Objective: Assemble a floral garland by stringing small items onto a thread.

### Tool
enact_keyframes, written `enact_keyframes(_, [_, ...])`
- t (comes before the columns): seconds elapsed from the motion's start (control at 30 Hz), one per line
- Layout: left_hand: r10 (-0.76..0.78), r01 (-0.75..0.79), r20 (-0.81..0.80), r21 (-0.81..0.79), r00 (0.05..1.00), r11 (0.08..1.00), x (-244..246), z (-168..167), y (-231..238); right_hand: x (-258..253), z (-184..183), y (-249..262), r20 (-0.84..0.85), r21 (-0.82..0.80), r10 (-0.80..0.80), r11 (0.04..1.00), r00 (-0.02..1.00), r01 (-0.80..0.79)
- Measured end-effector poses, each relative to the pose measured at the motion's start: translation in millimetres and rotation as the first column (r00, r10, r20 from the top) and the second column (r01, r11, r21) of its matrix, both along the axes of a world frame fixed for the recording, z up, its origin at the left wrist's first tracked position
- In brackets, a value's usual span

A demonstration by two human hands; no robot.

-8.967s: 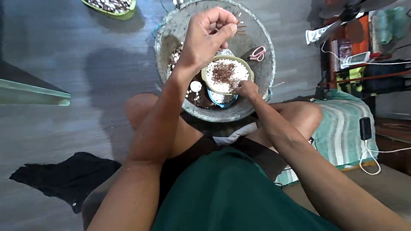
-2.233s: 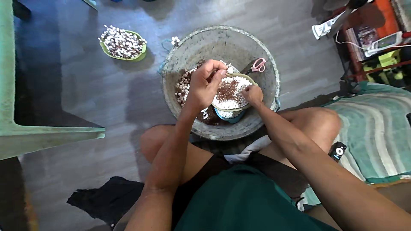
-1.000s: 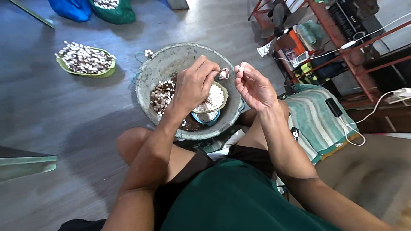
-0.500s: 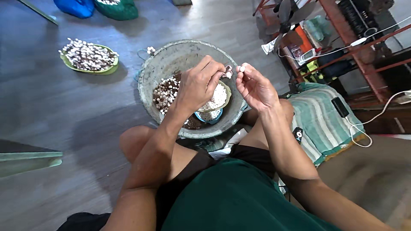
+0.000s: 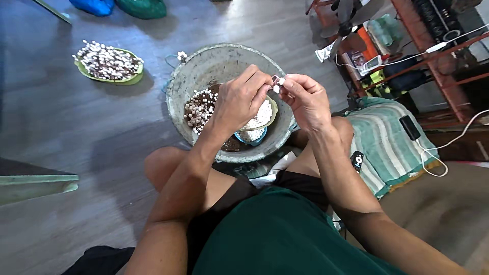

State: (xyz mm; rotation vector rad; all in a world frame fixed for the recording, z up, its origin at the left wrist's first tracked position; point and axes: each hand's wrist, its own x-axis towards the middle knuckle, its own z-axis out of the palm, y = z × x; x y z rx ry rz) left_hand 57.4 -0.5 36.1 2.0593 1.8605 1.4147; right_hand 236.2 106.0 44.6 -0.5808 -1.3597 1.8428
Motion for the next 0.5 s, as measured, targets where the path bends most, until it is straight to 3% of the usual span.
enact_keyframes(0.5, [0.026,-0.027,-0.043,-0.026,0.999,0.999,0,0,0,11,2,-18,0.054,0.141,0.007,0.990,0.999,-0.015])
